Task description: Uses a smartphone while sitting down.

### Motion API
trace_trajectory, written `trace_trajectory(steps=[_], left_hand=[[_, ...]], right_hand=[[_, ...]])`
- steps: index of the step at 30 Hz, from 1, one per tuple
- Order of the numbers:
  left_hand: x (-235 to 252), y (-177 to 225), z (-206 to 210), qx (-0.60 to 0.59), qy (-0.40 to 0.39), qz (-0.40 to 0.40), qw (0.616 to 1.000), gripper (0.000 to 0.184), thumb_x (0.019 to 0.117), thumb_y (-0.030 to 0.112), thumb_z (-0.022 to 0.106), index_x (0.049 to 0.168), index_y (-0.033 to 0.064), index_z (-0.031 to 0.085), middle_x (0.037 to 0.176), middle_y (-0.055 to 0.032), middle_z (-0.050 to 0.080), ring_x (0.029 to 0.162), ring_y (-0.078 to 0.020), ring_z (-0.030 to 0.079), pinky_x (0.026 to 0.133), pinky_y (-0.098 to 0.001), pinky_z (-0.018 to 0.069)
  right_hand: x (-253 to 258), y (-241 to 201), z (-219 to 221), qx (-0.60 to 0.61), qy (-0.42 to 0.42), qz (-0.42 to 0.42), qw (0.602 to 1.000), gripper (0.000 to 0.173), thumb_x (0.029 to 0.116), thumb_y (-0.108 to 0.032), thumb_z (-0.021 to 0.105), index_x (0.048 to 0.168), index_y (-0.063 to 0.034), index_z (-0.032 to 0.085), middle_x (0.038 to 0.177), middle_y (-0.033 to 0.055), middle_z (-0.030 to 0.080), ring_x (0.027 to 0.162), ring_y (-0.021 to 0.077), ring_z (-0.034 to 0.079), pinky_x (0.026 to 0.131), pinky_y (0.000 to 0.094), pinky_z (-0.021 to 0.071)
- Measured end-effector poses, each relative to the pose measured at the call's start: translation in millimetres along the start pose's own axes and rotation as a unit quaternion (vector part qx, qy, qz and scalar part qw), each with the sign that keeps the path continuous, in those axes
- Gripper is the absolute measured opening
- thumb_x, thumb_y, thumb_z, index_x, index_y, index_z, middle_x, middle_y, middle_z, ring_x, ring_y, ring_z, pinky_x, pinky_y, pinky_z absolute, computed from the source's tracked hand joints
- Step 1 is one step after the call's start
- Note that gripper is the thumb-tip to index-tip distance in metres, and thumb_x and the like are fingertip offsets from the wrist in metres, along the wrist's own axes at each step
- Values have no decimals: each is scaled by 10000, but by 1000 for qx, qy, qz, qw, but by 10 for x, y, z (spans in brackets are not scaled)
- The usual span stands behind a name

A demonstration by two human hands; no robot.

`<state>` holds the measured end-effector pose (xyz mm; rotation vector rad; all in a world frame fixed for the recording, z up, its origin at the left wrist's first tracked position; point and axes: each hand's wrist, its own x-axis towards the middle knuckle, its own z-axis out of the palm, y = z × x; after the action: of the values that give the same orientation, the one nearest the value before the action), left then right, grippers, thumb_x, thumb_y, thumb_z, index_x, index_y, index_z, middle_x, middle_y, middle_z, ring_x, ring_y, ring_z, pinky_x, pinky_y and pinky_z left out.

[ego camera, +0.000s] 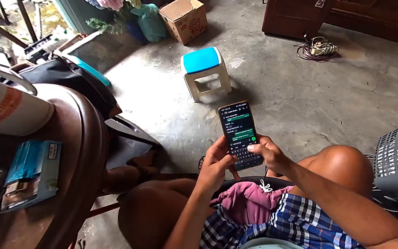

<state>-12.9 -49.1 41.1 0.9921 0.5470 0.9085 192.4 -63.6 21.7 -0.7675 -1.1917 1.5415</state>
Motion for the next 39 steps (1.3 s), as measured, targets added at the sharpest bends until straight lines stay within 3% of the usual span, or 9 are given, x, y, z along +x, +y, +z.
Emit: trace_trajectory(steps=[2,4,7,13,18,23,26,34,39], left_hand=[[-2,4,-4,-1,1,-1,1000,456,914,-90,456,1363,-14,486,1174,-179,688,831,-223,747,496,-325,610],[-4,12,-5,-3,0,0,1000,468,910,-96,456,1371,-17,481,1171,-176,691,829,-221,749,494,-325,611],[-5,9,-8,-3,-1,2,1000,467,910,-96,459,1369,-15,483,1170,-177,691,833,-224,749,494,-326,611],[-7,12,-4,-3,-2,2,1000,468,901,-102,471,1361,-15,490,1177,-176,691,858,-227,750,502,-328,613],[-9,0,0,6,-25,8,1000,506,875,-130,507,1367,-19,464,1202,-185,676,911,-245,743,538,-338,622],[-7,4,-12,4,-20,9,1000,500,871,-122,518,1359,-20,476,1201,-178,679,919,-234,743,535,-321,619],[-8,12,-20,6,-16,7,1000,499,870,-123,510,1358,-22,473,1199,-183,679,905,-236,745,528,-322,619],[-13,5,-16,3,-24,15,1000,532,855,-126,525,1368,-1,462,1209,-165,676,921,-217,743,520,-304,611],[-9,15,-33,-18,-26,15,999,547,838,-131,533,1365,-1,459,1194,-178,678,904,-228,745,523,-313,614]], right_hand=[[3,16,-26,5,-15,-2,1000,291,988,-65,446,1214,-40,627,1045,7,747,965,79,718,907,309,600],[-6,16,-50,1,-42,-6,999,334,938,-81,557,1265,-22,588,1097,17,740,1000,92,715,917,321,599],[-11,-32,-9,-14,-37,8,999,428,842,16,594,1268,-11,562,1100,31,744,986,102,729,894,314,617],[-9,-8,-41,-3,-40,2,999,384,882,14,508,1258,-22,575,1084,15,740,978,86,719,897,308,605],[1,8,56,-17,18,-31,999,228,978,-45,585,1198,-1,625,1030,32,761,940,107,739,885,321,623],[-20,3,-22,-9,-41,-13,999,404,903,-80,644,1291,-3,557,1124,34,739,1011,112,725,920,328,610],[-22,-22,-8,-21,-39,4,999,471,826,30,609,1292,11,544,1130,57,738,1010,123,729,912,328,615],[-14,-21,-57,9,-49,22,999,358,859,1,552,1210,-20,615,1063,24,750,964,92,725,886,308,607],[2,-2,-70,51,-70,20,996,375,880,-24,553,1250,-41,608,1101,32,740,1003,109,716,919,335,596]])
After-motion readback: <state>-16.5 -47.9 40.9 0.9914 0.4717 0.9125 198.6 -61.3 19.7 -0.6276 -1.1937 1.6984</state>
